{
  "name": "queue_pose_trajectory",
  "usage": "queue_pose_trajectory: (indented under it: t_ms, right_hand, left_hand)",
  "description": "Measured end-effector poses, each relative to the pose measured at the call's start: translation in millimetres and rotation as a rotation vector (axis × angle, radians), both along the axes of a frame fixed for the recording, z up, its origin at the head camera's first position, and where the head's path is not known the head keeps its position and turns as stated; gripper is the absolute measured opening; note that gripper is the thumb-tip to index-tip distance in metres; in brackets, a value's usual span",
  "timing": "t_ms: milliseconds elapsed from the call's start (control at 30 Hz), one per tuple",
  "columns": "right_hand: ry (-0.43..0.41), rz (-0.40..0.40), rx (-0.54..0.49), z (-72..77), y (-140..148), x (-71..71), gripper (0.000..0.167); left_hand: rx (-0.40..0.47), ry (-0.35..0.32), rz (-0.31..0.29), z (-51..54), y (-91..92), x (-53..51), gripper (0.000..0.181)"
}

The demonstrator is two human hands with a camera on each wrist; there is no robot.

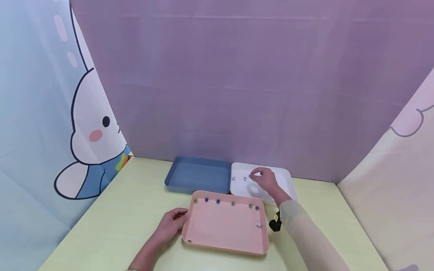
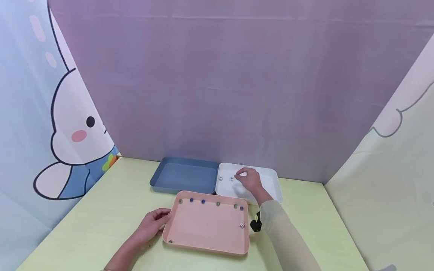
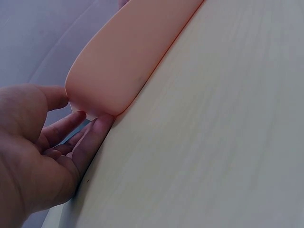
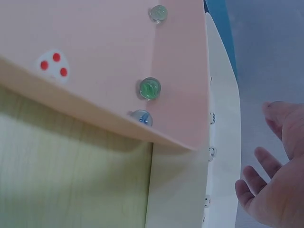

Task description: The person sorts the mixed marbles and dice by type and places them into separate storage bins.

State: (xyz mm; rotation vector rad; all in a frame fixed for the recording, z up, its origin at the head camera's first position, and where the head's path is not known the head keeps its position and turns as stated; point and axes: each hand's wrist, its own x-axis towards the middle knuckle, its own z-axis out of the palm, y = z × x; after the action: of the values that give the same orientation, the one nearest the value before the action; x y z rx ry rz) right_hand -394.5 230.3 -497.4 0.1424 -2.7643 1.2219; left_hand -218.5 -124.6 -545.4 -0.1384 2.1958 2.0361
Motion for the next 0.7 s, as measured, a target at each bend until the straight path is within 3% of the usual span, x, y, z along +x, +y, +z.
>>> queue_pose_trajectory:
  t_ms: [300, 533, 700]
  right_hand:
    - [-0.013, 0.063, 0.082, 8.2, 1.6, 10.5, 0.015]
    - [-0.079, 0.069, 0.076, 14.7, 1.5, 23.2, 0.014]
    - [-0.068, 0.088, 0.143, 20.9, -4.0, 30.0, 0.014]
  left_hand:
    - [0.014, -0.016, -0.002, 0.5, 0.2, 1.4, 0.036]
    - [-0.009, -0.014, 0.001, 3.4, 2.1, 1.4, 0.035]
    - [-0.012, -0.019, 0.018, 4.4, 1.7, 2.5, 0.037]
